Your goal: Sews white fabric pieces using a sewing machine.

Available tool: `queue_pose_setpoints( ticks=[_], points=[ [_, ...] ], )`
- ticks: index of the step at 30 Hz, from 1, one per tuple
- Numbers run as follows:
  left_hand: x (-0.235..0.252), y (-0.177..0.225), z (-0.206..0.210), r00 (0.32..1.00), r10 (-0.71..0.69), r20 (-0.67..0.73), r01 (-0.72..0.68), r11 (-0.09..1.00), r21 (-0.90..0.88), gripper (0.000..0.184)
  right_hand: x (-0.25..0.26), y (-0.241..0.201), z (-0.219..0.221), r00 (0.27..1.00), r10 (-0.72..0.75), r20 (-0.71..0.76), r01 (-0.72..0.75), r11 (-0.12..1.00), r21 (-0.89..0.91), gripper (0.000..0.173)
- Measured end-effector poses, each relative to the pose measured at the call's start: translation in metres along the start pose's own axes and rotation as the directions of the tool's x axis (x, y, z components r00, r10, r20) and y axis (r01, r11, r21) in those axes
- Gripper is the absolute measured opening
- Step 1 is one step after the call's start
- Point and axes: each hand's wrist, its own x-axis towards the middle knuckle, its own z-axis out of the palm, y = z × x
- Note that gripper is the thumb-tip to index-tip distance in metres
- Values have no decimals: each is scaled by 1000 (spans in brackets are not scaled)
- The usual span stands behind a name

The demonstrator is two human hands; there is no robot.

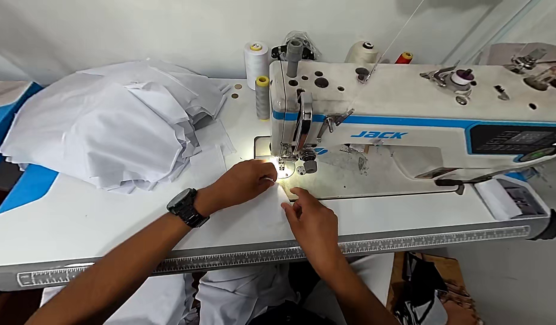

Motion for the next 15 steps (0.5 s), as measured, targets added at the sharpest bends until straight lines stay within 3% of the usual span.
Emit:
queue_pose_setpoints(
  ticks=[6, 11, 15],
  points=[
    [6, -13, 13, 958, 278, -70, -261, 946, 190, 22, -1, 1, 8, 998, -37, -54, 31, 993, -115, 28],
    [3, -7, 18, 911, 412, -31, -367, 841, 397, 21, -4, 1, 8, 997, -38, -63, 28, 989, -144, 28],
    [3, -14, 13, 894, 448, -15, -397, 807, 436, 20, -11, 1, 9, 994, -56, -93, 43, 989, -143, 18]
  ],
)
